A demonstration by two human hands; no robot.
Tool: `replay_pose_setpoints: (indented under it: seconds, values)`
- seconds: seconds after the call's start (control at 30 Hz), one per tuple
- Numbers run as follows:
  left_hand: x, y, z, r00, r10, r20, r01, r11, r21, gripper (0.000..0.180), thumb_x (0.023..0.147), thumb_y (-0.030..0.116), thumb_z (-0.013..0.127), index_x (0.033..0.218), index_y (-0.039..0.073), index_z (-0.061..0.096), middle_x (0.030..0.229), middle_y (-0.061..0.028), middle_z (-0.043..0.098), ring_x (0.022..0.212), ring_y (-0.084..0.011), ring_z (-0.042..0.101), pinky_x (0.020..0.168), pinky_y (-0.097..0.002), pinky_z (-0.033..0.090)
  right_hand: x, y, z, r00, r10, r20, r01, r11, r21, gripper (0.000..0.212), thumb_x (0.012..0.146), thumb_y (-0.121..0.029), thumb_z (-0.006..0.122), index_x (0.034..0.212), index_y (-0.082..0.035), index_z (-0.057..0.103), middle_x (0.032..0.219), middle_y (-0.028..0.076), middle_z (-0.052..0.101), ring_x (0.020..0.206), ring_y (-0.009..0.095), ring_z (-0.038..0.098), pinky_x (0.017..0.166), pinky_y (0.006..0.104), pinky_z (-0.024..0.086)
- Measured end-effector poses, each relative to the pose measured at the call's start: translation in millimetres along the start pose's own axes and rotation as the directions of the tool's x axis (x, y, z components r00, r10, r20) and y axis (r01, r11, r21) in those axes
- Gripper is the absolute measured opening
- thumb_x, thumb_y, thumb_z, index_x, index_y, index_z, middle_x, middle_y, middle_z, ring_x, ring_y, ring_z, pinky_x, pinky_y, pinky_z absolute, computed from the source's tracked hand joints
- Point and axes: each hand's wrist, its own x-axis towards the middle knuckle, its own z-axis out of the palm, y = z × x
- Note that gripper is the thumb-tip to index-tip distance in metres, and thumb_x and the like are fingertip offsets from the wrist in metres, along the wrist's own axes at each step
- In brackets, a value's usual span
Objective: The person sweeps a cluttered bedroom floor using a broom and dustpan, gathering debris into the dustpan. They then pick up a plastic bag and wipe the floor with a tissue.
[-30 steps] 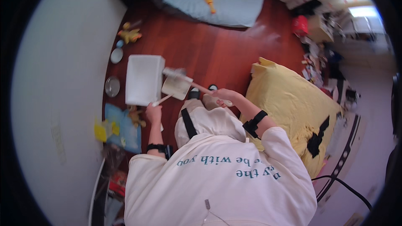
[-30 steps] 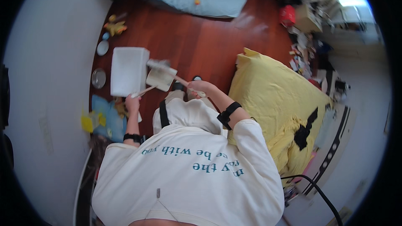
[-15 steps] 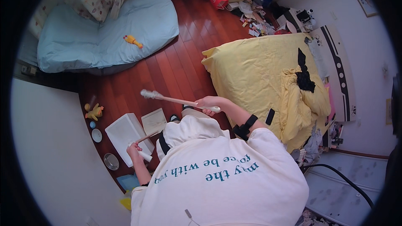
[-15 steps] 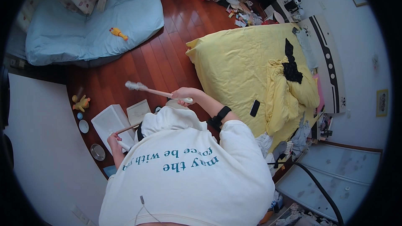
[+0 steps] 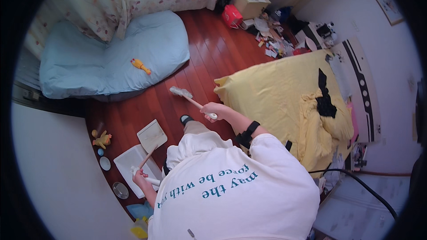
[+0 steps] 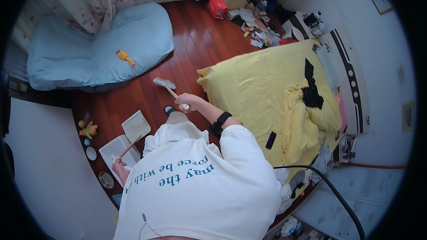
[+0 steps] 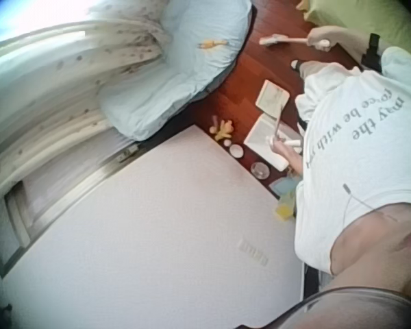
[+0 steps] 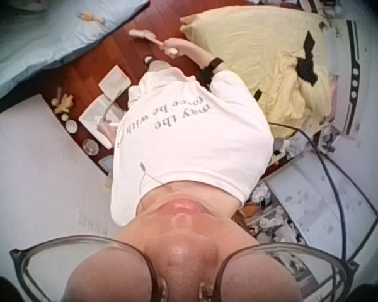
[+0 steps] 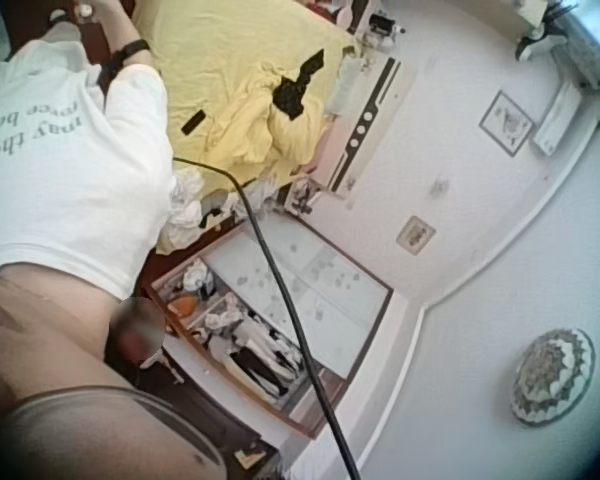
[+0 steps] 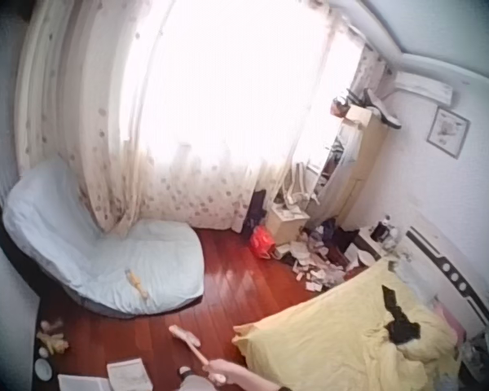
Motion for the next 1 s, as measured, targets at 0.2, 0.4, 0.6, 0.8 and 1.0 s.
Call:
replay_pose_setpoints:
  seconds: [0.2,0.4,0.6,0.8,1.0]
  values:
    - [-4,24,55,0.970,0.020,-0.242,-0.028,0.999,-0.030,0.022,0.069,0.003,0.053,0.090,-0.001,0.057,0.065,-0.0077,0.055,0.042,-0.0132,0.044,0.036,-0.0235,0.036,26,-77,-49,0.979,0.041,0.202,-0.064,0.992,0.108,0.014,0.090,-0.017,0.048,0.086,-0.007,0.039,0.051,0.001,0.044,0.037,0.013,0.041,0.032,0.0259,0.030]
    - [-57,59,97,0.950,0.001,-0.312,-0.038,0.993,-0.113,0.027,0.074,0.003,0.047,0.101,-0.003,0.051,0.063,-0.0076,0.054,0.040,-0.0084,0.041,0.035,-0.0228,0.033,57,-160,-48,0.950,0.243,0.199,-0.215,0.965,-0.151,0.011,0.086,-0.016,0.050,0.089,-0.012,0.041,0.053,0.000,0.041,0.039,0.010,0.039,0.034,0.0237,0.030]
    - [-77,76,110,0.925,-0.055,-0.375,-0.018,0.982,-0.188,0.034,0.067,-0.002,0.041,0.100,-0.002,0.050,0.061,-0.0094,0.055,0.037,-0.0097,0.039,0.035,-0.0231,0.031,102,-211,1,0.894,0.372,0.251,-0.278,0.898,-0.341,0.012,0.082,-0.012,0.051,0.089,-0.011,0.043,0.056,-0.001,0.042,0.042,0.009,0.039,0.037,0.0227,0.031]
    - [-68,83,110,0.916,-0.067,-0.396,-0.020,0.977,-0.212,0.045,0.065,-0.002,0.041,0.110,-0.002,0.050,0.060,-0.0101,0.055,0.036,-0.0099,0.038,0.035,-0.0230,0.030,138,-253,76,0.878,0.396,0.269,-0.203,0.818,-0.538,0.011,0.081,-0.010,0.052,0.086,-0.010,0.042,0.057,-0.001,0.041,0.043,0.009,0.039,0.038,0.0237,0.032]
    - [-15,106,106,0.918,-0.105,-0.381,0.007,0.968,-0.250,0.043,0.067,-0.002,0.042,0.110,-0.002,0.049,0.060,-0.0107,0.056,0.035,-0.0104,0.039,0.034,-0.0239,0.031,171,-289,167,0.838,0.465,0.286,-0.212,0.760,-0.615,0.012,0.081,-0.011,0.052,0.084,-0.009,0.041,0.057,0.000,0.043,0.043,0.009,0.040,0.038,0.0244,0.032]
